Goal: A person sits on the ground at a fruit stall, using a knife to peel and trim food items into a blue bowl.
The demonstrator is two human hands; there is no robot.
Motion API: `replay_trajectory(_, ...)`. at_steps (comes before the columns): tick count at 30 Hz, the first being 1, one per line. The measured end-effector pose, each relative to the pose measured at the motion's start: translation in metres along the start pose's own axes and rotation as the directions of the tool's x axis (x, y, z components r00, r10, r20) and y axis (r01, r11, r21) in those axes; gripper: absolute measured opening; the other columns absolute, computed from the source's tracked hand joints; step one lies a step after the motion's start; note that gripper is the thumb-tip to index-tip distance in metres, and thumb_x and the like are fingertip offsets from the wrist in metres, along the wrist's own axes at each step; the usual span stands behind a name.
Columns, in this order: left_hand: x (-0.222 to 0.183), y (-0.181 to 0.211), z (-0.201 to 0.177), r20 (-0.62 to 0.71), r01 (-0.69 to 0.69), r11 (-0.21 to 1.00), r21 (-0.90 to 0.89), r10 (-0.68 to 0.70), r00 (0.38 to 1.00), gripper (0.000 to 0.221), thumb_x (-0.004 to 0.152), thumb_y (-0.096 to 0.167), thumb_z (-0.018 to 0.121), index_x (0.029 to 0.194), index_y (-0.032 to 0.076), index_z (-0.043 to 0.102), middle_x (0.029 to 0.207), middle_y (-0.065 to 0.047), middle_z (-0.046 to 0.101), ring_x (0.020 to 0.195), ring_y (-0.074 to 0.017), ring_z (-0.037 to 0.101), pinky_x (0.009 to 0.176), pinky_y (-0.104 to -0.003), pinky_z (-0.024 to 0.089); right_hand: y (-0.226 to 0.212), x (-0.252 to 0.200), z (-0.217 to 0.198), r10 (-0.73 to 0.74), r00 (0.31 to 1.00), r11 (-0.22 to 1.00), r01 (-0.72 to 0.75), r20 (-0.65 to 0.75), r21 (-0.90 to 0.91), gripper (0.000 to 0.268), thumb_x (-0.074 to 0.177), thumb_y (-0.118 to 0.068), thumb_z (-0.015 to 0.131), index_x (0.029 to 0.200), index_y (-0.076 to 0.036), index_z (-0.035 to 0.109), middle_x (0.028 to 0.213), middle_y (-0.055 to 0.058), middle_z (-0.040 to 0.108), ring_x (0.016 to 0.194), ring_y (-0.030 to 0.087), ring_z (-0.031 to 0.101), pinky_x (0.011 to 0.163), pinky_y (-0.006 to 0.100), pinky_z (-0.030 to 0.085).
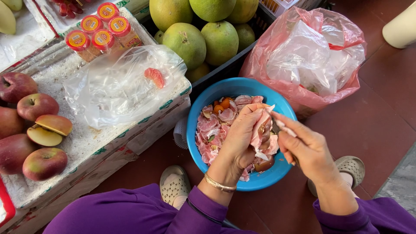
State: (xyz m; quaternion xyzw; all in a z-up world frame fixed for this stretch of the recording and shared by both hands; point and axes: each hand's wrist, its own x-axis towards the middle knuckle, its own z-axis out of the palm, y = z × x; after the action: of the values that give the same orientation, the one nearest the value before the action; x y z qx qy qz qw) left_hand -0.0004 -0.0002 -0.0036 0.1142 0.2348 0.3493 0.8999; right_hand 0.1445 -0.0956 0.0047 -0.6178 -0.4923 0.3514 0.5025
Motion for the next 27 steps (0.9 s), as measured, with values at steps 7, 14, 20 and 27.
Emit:
replay_trajectory(7,0.003,0.005,-0.012,0.364,0.269,0.943,-0.196,-0.185,0.913,0.011,0.106,0.012,0.052,0.099,0.004,0.053,0.074,-0.011,0.057,0.049,-0.0071,0.043,0.038,-0.016,0.026,-0.01,0.024,-0.021,0.307,0.951,0.818,-0.282,0.034,0.5,0.041,0.098,-0.011,0.058,0.138,-0.004,0.061,0.067,0.01,0.059,0.047,0.013,0.046,0.038,0.022,0.034)
replay_trajectory(14,0.009,0.002,-0.021,0.402,0.076,0.978,-0.193,0.008,0.915,0.017,0.108,0.023,0.056,0.098,0.011,0.05,0.074,-0.015,0.049,0.051,-0.011,0.043,0.044,-0.017,0.033,0.105,0.023,0.009,0.826,0.525,0.562,-0.729,-0.206,0.392,0.035,0.089,-0.048,0.067,0.085,-0.014,0.063,0.056,0.003,0.053,0.035,0.013,0.036,0.031,0.029,0.02)
replay_trajectory(20,0.015,0.006,-0.024,0.229,-0.144,0.974,-0.177,0.183,0.956,0.018,0.109,0.026,0.058,0.099,0.014,0.05,0.077,-0.015,0.053,0.063,-0.0184,0.054,0.048,-0.018,0.036,0.163,-0.035,0.05,0.596,0.798,0.421,-0.22,0.085,-0.88,0.053,0.09,-0.06,0.065,0.094,-0.009,0.076,0.085,0.021,0.076,0.092,0.042,0.075,0.086,0.052,0.06)
replay_trajectory(27,0.027,-0.012,-0.031,0.02,-0.245,0.969,0.002,0.245,0.969,0.02,0.106,0.029,0.063,0.105,0.012,0.052,0.084,-0.007,0.058,0.069,-0.0119,0.058,0.049,-0.016,0.044,0.017,0.036,0.026,0.222,0.965,0.943,-0.249,-0.138,-0.223,0.017,0.089,-0.019,0.079,0.106,-0.017,0.079,0.063,0.004,0.072,0.065,0.012,0.071,0.065,0.022,0.057)
